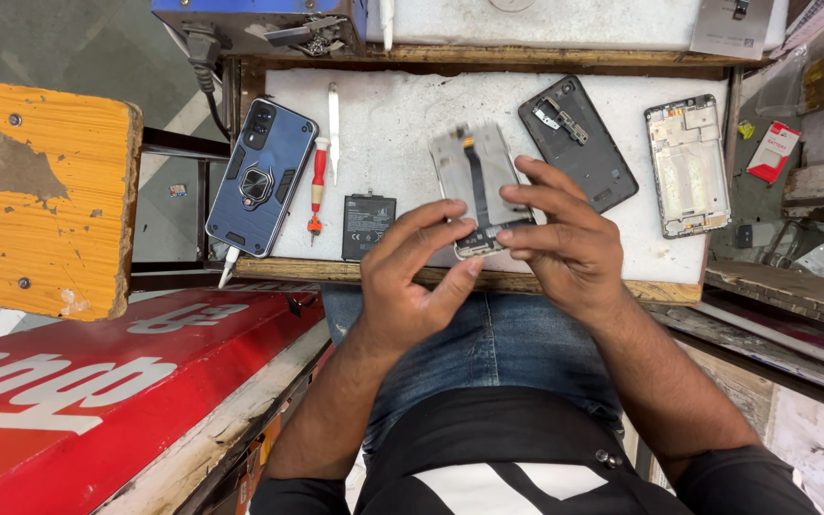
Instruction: The person assembles internal components of a disassembled smartphone, connecting ribbon cables and placing the motherboard and battery into the chassis. They use a screwdriver to secure screws and handle multiple phone parts on a cluttered workbench.
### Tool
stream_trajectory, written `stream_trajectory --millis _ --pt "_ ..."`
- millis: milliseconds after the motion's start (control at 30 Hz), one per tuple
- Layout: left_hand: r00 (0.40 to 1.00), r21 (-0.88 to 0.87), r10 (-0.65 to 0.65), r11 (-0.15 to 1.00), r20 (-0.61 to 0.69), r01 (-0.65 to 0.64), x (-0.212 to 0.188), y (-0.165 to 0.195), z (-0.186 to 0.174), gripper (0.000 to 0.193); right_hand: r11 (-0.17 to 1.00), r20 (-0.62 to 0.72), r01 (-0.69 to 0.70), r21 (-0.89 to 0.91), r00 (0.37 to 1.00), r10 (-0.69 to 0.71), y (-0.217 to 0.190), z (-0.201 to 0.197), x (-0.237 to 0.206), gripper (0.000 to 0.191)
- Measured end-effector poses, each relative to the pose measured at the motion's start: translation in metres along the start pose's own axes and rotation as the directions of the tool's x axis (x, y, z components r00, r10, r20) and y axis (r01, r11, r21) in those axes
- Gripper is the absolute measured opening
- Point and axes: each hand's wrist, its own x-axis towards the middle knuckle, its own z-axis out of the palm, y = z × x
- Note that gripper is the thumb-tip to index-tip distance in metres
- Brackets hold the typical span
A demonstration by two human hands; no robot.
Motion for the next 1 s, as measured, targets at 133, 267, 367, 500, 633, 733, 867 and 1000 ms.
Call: stream_trajectory --millis 133,267,367,500,633,733,867,1000 --pt "0.993 0.072 0.044 0.996 0.106 -0.052 0.01 -0.029 0.004 0.034 0.974 0.07 -0.038 -0.223 0.996 0.055 0.007 -0.008 -0.002 0.017" --pt "0.963 0.082 0.074 0.992 0.257 -0.099 0.013 -0.047 0.005 0.034 0.975 0.108 -0.15 -0.163 0.98 0.169 0.014 -0.013 -0.017 0.018" --pt "0.938 0.124 0.061 0.986 0.341 -0.109 0.011 -0.052 0.003 0.032 0.967 0.072 -0.222 -0.127 0.97 0.232 0.019 -0.016 -0.027 0.016" --pt "0.927 0.178 0.022 0.979 0.375 -0.096 0.009 -0.054 -0.004 0.031 0.919 -0.011 -0.368 -0.144 0.929 0.37 0.021 -0.015 -0.029 0.015" --pt "0.918 0.255 -0.014 0.962 0.396 -0.095 0.009 -0.052 -0.009 0.029 0.895 0.012 -0.357 -0.267 0.928 0.373 0.015 -0.005 -0.021 0.016" --pt "0.913 0.324 -0.043 0.941 0.405 -0.099 0.009 -0.049 -0.008 0.029 0.863 0.031 -0.308 -0.401 0.937 0.349 0.008 0.003 -0.013 0.017" --pt "0.915 0.452 -0.078 0.884 0.395 -0.119 0.009 -0.043 -0.006 0.032 0.782 0.059 -0.153 -0.605 0.97 0.236 0.0 0.012 -0.008 0.021" --pt "0.901 0.443 -0.109 0.891 0.419 -0.098 0.007 -0.042 -0.008 0.032 0.748 0.07 -0.173 -0.641 0.957 0.281 -0.001 0.016 -0.009 0.02"
